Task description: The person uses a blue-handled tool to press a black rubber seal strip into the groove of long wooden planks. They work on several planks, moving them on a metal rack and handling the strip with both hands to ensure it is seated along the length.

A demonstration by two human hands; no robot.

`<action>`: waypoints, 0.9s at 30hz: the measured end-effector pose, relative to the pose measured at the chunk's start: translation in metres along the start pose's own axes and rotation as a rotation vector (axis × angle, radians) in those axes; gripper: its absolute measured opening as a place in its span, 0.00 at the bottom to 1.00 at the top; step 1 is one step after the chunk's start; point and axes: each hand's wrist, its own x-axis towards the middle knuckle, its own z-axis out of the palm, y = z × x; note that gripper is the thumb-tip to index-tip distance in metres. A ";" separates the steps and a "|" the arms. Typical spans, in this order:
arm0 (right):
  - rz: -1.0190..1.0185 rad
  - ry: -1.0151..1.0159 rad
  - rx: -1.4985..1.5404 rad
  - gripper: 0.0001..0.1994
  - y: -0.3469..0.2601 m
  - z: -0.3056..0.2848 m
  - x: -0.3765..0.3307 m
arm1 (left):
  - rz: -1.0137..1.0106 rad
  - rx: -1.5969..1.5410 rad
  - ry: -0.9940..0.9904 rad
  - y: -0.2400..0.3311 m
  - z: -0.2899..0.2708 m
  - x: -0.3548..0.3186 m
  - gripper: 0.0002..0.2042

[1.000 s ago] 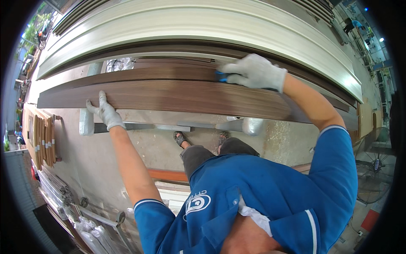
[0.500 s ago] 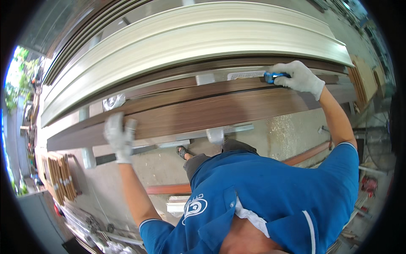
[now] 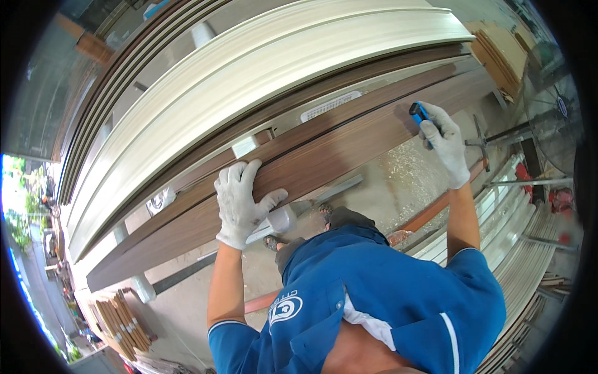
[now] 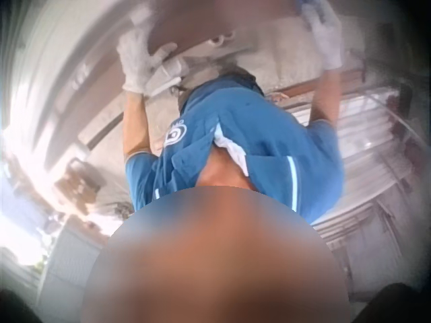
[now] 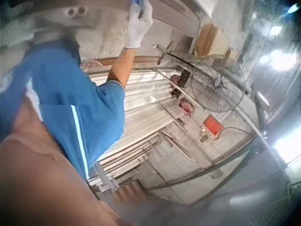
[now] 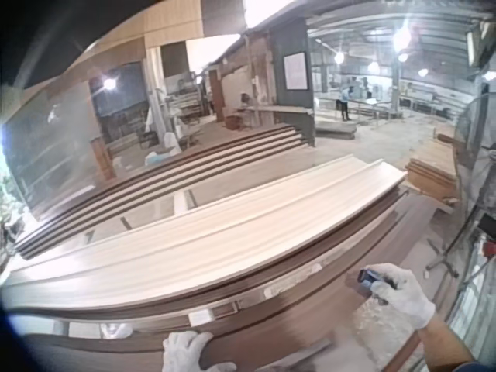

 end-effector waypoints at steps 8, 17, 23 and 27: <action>0.063 0.161 0.095 0.19 0.013 -0.008 -0.021 | 0.048 0.170 -0.093 0.018 0.007 0.006 0.52; 0.035 0.119 0.062 0.18 0.000 -0.009 -0.002 | 0.081 0.032 0.008 0.013 0.002 0.015 0.32; -0.008 0.012 0.081 0.19 -0.013 0.009 0.013 | -0.023 -0.325 -0.058 -0.022 0.005 0.055 0.11; -0.045 -0.021 0.100 0.22 -0.014 0.017 0.016 | -0.003 -0.362 -0.167 -0.031 0.002 0.064 0.11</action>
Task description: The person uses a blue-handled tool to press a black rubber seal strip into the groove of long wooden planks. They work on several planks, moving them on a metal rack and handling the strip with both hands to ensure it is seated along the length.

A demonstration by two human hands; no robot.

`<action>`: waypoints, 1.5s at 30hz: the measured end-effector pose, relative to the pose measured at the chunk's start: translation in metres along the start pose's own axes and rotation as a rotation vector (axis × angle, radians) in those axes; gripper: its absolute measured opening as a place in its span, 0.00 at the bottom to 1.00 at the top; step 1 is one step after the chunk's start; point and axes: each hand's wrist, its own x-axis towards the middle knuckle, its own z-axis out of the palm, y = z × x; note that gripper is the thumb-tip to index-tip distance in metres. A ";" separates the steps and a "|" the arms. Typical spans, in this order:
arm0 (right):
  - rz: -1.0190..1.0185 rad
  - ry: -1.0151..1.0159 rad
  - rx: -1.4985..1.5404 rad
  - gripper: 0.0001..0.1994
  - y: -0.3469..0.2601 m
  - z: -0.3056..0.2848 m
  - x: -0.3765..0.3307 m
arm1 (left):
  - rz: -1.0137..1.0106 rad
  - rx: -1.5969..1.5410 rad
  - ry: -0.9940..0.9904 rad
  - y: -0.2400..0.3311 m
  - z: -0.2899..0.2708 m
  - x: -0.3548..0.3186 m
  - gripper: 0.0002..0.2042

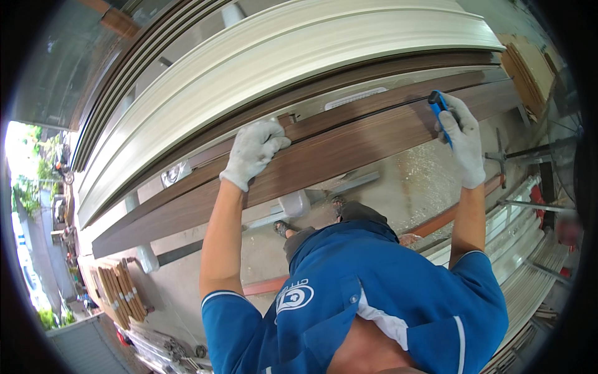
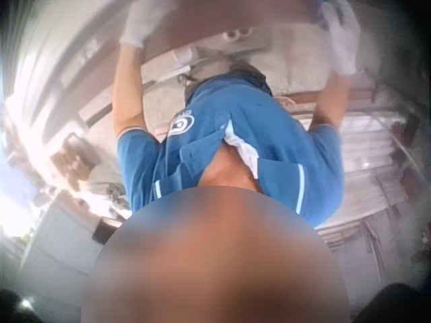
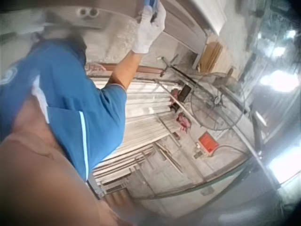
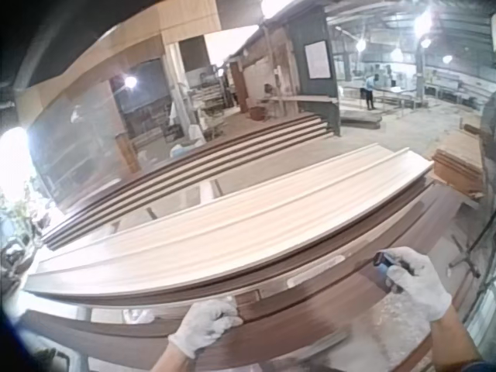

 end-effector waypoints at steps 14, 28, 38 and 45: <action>0.008 -0.082 0.017 0.25 0.008 0.013 0.004 | 0.087 0.295 0.085 0.007 0.016 -0.014 0.06; -0.643 -0.464 -0.620 0.17 -0.027 0.069 0.071 | 0.042 0.555 0.331 0.028 0.024 -0.090 0.45; -0.765 -0.947 -0.731 0.11 -0.041 0.201 0.093 | 0.018 0.663 0.582 -0.002 0.054 -0.119 0.43; -0.863 -1.053 -0.686 0.12 -0.059 0.281 0.070 | -0.011 0.745 0.522 0.000 0.052 -0.123 0.43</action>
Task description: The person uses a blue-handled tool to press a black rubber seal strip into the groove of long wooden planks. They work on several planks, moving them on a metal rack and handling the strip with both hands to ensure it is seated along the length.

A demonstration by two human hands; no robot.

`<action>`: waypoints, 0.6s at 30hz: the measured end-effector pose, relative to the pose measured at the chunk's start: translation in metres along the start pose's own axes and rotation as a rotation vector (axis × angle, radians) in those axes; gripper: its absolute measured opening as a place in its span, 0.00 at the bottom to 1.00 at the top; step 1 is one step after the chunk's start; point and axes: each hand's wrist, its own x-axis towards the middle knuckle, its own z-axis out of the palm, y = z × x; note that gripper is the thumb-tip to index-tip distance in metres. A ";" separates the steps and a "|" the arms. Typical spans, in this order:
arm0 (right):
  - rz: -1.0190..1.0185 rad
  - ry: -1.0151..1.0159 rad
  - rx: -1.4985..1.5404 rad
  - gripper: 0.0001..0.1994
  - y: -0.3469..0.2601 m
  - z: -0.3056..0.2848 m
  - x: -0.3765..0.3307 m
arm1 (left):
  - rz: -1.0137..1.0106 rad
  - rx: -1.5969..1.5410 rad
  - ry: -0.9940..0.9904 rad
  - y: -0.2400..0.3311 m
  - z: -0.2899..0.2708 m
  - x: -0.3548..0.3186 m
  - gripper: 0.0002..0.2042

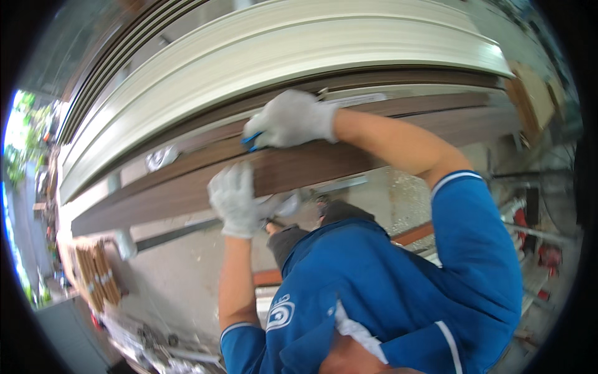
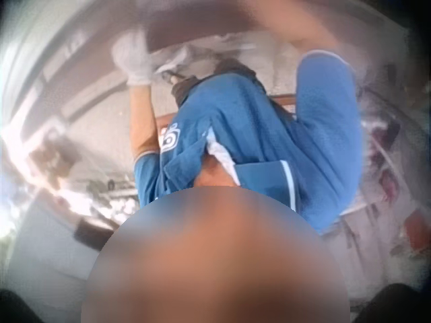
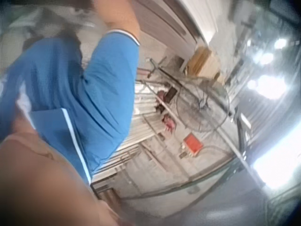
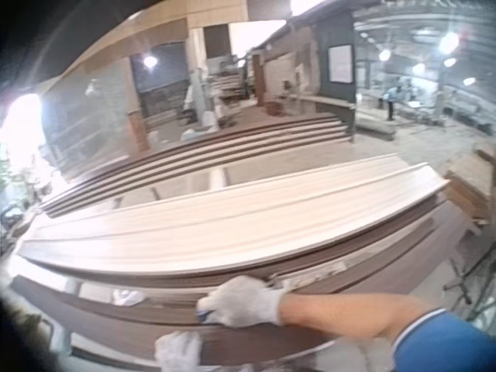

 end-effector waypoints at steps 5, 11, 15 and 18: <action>0.041 -0.035 -0.041 0.13 0.036 -0.027 -0.068 | -0.048 0.031 -0.012 0.005 0.004 -0.002 0.45; 0.417 -0.104 -0.172 0.12 0.080 -0.084 -0.221 | -0.089 0.038 -0.093 0.003 0.004 -0.006 0.47; 0.561 -0.096 -0.193 0.15 0.106 -0.125 -0.290 | -0.100 0.011 -0.088 0.007 0.000 -0.004 0.46; 0.672 -0.029 -0.088 0.16 0.121 -0.131 -0.312 | -0.100 -0.013 -0.104 0.009 -0.005 -0.001 0.46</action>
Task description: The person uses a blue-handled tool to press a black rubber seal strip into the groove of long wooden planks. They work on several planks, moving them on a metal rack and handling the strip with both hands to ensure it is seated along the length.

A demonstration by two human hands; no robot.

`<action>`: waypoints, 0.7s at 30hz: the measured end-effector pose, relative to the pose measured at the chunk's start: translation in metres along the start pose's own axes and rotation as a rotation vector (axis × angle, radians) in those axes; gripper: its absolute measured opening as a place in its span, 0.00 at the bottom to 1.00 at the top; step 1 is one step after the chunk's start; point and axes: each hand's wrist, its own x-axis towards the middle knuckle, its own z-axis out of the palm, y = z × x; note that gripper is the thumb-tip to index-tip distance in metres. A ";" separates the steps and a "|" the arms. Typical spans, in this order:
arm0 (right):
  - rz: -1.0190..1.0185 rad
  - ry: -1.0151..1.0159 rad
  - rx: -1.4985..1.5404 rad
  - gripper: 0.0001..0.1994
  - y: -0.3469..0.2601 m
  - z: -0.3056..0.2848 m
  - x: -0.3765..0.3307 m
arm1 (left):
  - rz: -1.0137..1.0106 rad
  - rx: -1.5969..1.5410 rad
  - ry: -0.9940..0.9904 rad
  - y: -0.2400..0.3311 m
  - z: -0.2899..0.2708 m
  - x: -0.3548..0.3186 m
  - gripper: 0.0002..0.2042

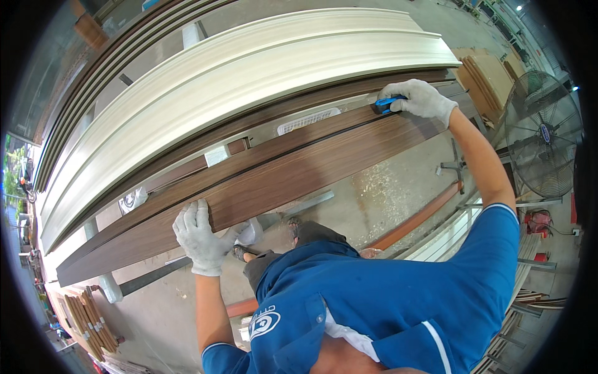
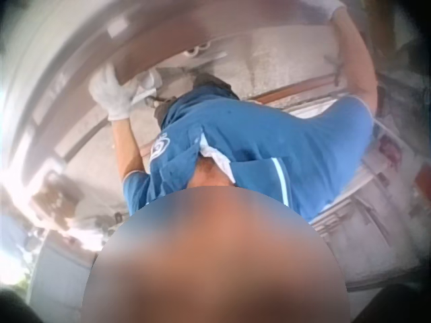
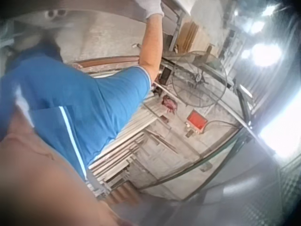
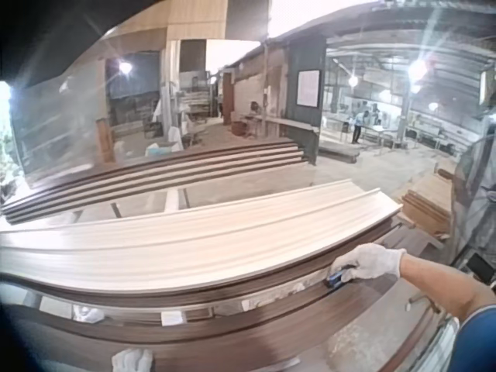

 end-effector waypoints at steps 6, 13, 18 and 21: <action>0.043 0.082 -0.029 0.14 0.000 0.016 0.002 | 0.057 0.033 -0.014 -0.010 -0.006 0.000 0.47; -0.119 0.231 -0.205 0.11 -0.039 0.045 0.023 | 0.056 0.103 0.005 -0.017 0.005 -0.003 0.50; -0.195 0.231 -0.039 0.10 -0.076 0.060 0.051 | 0.048 0.107 0.019 -0.015 0.007 -0.001 0.48; -0.241 0.206 -0.002 0.09 -0.103 0.070 0.069 | 0.047 0.105 0.007 -0.015 0.006 -0.001 0.47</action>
